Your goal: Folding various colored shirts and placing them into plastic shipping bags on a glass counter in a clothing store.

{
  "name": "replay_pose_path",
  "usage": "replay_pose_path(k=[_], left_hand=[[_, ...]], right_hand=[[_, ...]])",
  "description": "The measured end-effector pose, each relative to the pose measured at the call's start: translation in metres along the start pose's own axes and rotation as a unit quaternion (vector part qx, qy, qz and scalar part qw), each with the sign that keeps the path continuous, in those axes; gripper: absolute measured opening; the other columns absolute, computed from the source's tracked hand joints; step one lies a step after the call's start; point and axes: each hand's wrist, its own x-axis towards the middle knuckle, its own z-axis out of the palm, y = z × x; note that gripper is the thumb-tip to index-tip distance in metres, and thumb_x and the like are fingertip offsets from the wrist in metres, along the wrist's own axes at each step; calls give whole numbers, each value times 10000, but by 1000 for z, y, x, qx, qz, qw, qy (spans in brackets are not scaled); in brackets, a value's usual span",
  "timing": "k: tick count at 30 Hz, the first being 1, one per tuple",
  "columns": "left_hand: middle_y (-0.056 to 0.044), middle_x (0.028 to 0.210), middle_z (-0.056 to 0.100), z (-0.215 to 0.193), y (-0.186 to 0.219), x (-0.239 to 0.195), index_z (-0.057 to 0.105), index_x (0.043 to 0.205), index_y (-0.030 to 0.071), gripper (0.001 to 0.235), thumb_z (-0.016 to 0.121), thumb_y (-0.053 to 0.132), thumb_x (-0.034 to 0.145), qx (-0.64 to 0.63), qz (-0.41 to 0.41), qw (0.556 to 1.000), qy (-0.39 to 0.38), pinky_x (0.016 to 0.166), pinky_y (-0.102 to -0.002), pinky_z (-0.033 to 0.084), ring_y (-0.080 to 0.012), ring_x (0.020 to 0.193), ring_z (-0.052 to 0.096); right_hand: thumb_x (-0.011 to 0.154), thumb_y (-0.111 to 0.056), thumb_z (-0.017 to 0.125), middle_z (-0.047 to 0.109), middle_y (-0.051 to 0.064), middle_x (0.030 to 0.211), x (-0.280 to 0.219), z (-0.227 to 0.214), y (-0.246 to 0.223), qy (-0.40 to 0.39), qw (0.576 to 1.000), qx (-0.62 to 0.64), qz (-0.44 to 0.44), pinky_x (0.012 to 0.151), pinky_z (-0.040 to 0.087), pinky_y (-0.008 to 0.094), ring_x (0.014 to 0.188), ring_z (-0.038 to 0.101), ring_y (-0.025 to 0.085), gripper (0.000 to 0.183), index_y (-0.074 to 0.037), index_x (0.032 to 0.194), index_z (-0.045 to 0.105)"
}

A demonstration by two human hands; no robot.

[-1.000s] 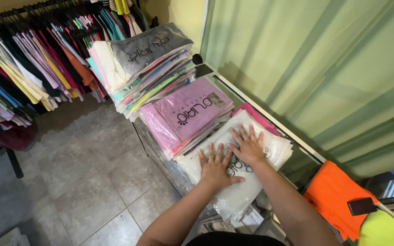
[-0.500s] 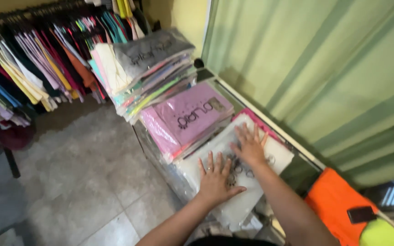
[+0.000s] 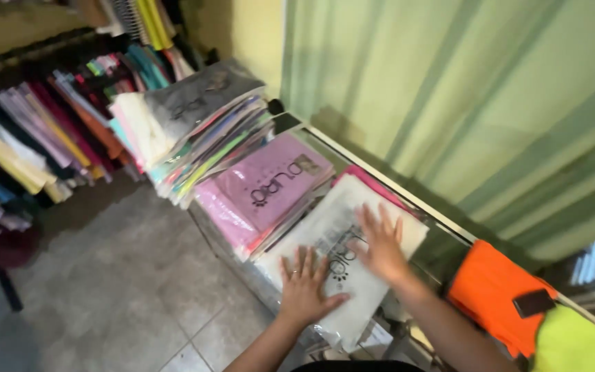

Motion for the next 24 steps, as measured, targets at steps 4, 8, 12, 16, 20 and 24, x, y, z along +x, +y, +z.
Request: replay_pose_path(k=[4, 8, 12, 16, 20, 24], left_hand=[[-214, 1648, 230, 26, -9, 3, 345, 1578, 179, 927, 363, 810, 899, 38, 7, 999, 25, 1138, -768, -27, -453, 1541, 58], [-172, 1690, 122, 18, -10, 6, 231, 1620, 251, 855, 335, 726, 917, 49, -16, 996, -68, 1161, -737, -45, -417, 1562, 0], [-157, 1676, 249, 46, -28, 4, 283, 1617, 235, 900, 350, 792, 914, 90, 16, 992, 86, 1145, -767, 71, -432, 1564, 113], [-173, 1569, 484, 13, 17, -2, 573, 1431, 134, 703, 547, 604, 908, 29, 45, 975, 216, 1152, -733, 234, -412, 1526, 341], [-239, 1231, 628, 12, 111, -13, 612, 1270, -18, 463, 631, 324, 958, -171, 224, 932, 228, 1020, -511, 459, -406, 1136, 592], [-94, 1185, 723, 68, 216, -34, 684, 1219, 106, 481, 581, 493, 953, -319, 187, 921, -125, 909, -400, 535, -281, 1077, 702]], right_hand=[[830, -854, 561, 40, 25, 1738, -104, 28, -39, -101, 994, 13, -36, 1133, 7, 748, 1575, -45, 379, 1082, -220, 1636, 215], [889, -831, 555, 150, 86, 1713, -149, 42, -47, -96, 994, -14, -42, 1130, 61, 710, 1553, 35, 397, 1025, -195, 1632, 249], [937, -705, 601, 244, 117, 1696, -186, -2, -46, 45, 997, 30, -60, 1157, 82, 699, 1560, 154, 406, 884, -186, 1609, 352], [1000, -503, 626, 469, 181, 1574, -254, -43, -20, 121, 983, 123, -59, 1222, 246, 533, 1486, 407, 358, 668, -55, 1483, 515], [938, -393, 754, 559, 94, 1507, -362, -51, 18, 124, 977, 162, 56, 1111, 436, 422, 1329, 568, 307, 519, -139, 1372, 627], [928, -324, 712, 717, 62, 1271, -475, -104, 51, 250, 939, 75, 224, 1038, 501, 340, 1168, 690, 220, 365, -139, 1243, 700]])
